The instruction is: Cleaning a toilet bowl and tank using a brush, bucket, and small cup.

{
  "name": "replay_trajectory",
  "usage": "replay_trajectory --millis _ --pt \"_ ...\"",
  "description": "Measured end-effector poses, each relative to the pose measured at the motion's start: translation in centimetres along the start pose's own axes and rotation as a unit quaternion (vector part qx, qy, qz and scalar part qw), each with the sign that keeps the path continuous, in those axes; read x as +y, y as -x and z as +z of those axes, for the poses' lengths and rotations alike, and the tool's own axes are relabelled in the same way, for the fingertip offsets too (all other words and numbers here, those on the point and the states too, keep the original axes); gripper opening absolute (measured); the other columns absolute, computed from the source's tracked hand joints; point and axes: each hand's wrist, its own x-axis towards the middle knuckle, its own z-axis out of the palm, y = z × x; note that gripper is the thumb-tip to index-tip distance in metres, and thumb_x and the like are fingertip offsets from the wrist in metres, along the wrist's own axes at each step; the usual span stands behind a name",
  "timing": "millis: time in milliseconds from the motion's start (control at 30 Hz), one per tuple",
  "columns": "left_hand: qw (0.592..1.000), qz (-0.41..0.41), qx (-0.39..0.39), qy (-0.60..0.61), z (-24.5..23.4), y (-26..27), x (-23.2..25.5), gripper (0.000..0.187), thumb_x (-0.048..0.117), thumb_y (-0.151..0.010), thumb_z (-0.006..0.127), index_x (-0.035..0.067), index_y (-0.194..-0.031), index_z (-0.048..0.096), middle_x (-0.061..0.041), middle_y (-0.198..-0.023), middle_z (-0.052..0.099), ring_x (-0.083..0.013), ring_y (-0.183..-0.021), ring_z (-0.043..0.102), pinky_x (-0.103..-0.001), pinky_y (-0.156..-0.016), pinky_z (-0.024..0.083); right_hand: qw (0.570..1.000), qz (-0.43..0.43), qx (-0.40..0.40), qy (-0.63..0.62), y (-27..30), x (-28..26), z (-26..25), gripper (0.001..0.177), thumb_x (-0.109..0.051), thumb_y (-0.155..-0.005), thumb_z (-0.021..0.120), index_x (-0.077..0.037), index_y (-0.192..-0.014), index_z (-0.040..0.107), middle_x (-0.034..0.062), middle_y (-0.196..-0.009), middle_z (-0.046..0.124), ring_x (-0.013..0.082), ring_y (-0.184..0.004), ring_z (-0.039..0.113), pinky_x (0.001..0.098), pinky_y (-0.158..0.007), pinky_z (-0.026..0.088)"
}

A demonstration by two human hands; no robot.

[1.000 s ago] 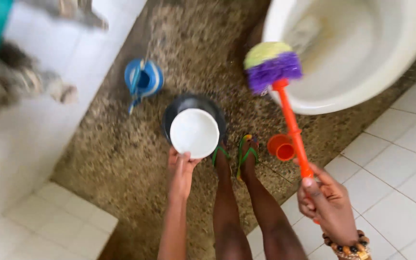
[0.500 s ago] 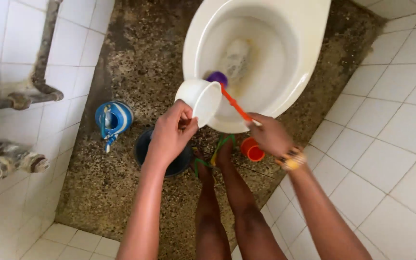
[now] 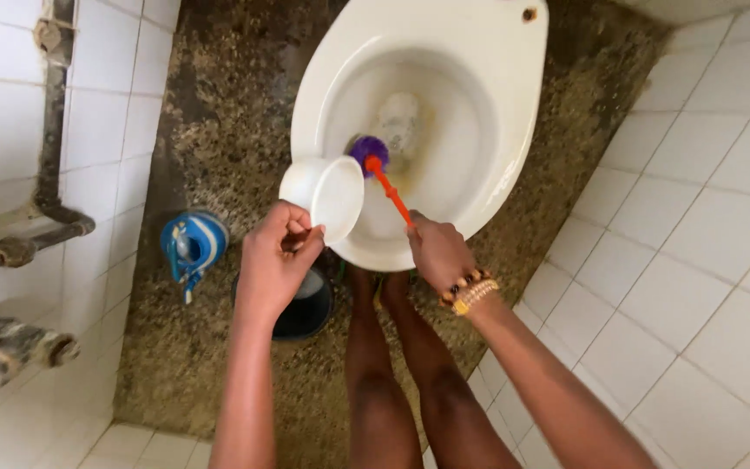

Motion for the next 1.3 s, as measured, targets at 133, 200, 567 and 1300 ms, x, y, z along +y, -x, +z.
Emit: replay_trajectory --millis 133,200,567,1300 --pt "0.997 -0.040 0.027 0.059 0.2 -0.2 -1.5 0.019 0.004 -0.094 0.075 0.003 -0.093 0.056 -0.001 -0.077 0.060 -0.0040 -0.069 0.051 -0.020 -0.062 0.046 0.961 0.070 -0.149 0.222 2.9 3.3 -2.1 0.044 -0.013 -0.104 0.039 0.000 -0.145 0.046 0.0225 -0.084 0.071 0.0332 -0.072 0.073 0.0507 -0.063 0.059" --pt "0.998 -0.044 0.015 0.049 0.6 -1.2 -0.8 0.019 0.005 -0.093 0.075 0.004 -0.092 0.056 -0.001 -0.077 0.061 -0.0041 -0.068 0.053 -0.020 -0.061 0.047 0.958 0.102 -0.151 0.219 1.9 0.4 -5.6 0.045 -0.013 -0.104 0.038 0.000 -0.148 0.041 0.0227 -0.084 0.071 0.0337 -0.073 0.073 0.0501 -0.065 0.060" --pt "0.998 -0.015 -0.055 0.026 1.8 -2.7 0.4 0.019 0.007 -0.091 0.073 0.008 -0.089 0.054 0.002 -0.077 0.063 -0.0021 -0.068 0.063 -0.017 -0.057 0.051 0.935 -0.135 -0.013 0.327 -3.0 10.3 -2.0 0.018 -0.025 -0.100 0.053 -0.019 -0.112 0.065 0.0163 -0.085 0.073 0.0299 -0.074 0.075 0.0496 -0.070 0.061" --pt "0.986 -0.060 -0.016 0.155 -0.1 -1.2 -1.7 0.018 0.003 -0.094 0.072 0.005 -0.093 0.055 0.002 -0.077 0.060 -0.0027 -0.071 0.059 -0.017 -0.061 0.048 0.937 0.166 -0.113 0.287 -9.7 -0.6 -7.9 0.048 -0.026 -0.111 0.029 0.009 -0.136 0.051 0.0236 -0.090 0.072 0.0353 -0.076 0.074 0.0461 -0.064 0.061"
